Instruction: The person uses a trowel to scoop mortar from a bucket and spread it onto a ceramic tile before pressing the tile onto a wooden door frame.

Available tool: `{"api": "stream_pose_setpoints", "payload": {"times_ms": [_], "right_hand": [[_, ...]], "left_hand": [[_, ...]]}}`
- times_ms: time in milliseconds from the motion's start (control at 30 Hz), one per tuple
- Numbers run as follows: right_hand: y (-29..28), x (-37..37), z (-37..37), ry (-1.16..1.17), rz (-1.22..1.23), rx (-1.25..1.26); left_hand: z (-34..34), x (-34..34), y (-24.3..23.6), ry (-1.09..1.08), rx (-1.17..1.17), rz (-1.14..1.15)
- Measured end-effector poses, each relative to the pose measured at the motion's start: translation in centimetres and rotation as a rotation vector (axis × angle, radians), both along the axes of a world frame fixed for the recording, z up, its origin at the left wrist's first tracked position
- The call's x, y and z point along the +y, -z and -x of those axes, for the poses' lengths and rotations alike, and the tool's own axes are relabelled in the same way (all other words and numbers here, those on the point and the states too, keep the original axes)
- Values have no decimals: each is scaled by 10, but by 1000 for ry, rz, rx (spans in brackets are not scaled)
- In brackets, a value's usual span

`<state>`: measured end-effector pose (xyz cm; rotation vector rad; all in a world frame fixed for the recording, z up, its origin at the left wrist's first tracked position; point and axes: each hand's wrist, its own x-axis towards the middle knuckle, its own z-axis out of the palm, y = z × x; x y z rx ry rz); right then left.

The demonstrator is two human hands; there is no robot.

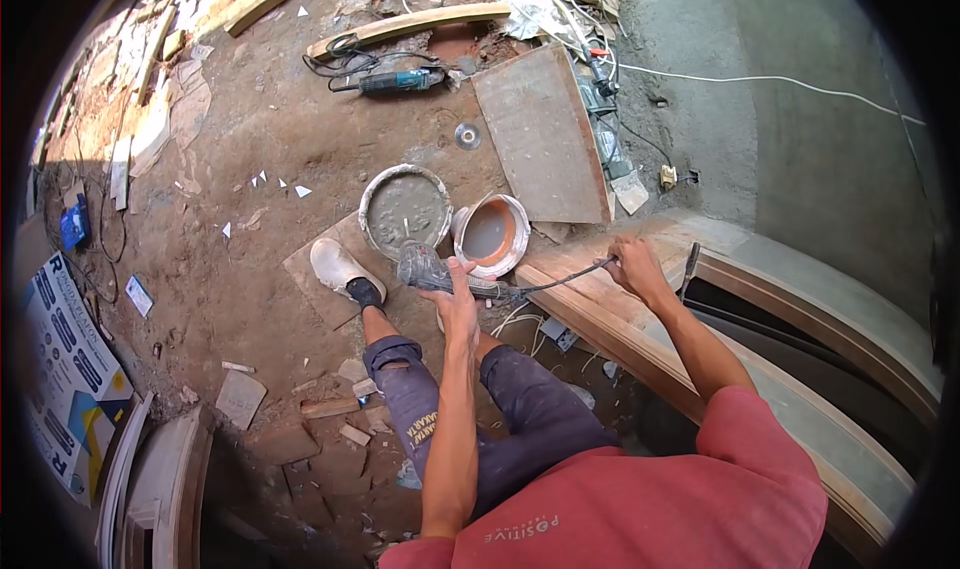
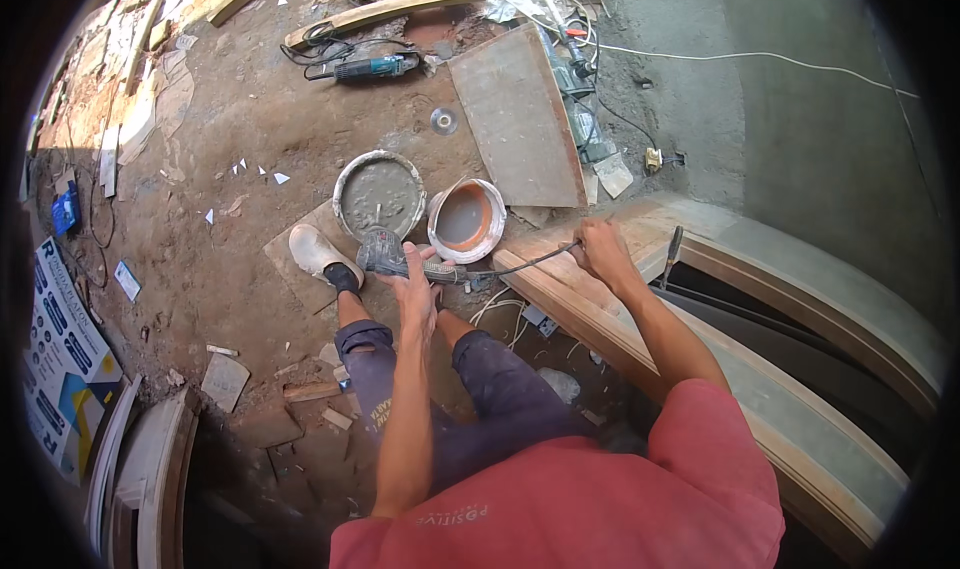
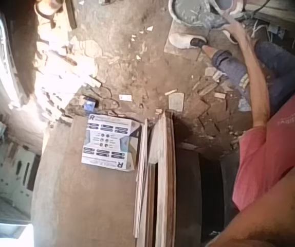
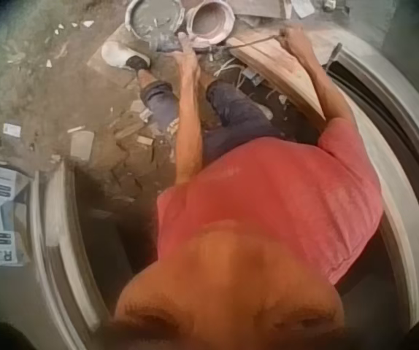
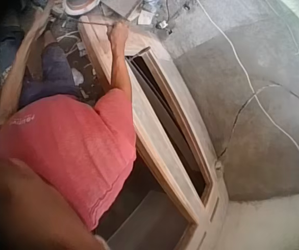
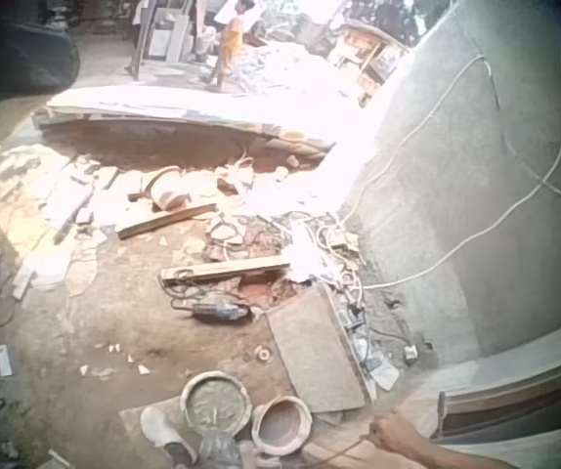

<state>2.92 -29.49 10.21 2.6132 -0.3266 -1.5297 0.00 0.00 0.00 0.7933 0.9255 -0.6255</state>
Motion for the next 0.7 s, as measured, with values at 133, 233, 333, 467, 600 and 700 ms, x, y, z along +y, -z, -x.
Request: {"api": "stream_pose_setpoints", "payload": {"times_ms": [133, 233, 333, 467, 600, 700], "right_hand": [[27, 11, -41, -186, -210, -378], [63, 3, -30, -373, -224, -448], [71, 62, -30, -209, -459, -567], [50, 161, -27, 247, -813, -507], [72, 203, -10, 115, -791, -403], [93, 196, -11, 19, -697, -435]], "left_hand": [[-12, 10, 3, -121, -7, 11], [-17, -2, -1, -133, -15, 57], [-16, 1, 6, -124, 0, 17], [-3, -4, 19, -71, -17, 46], [22, -16, 56, -126, -131, 85], [24, 5, 56, -101, -106, 323]]}}
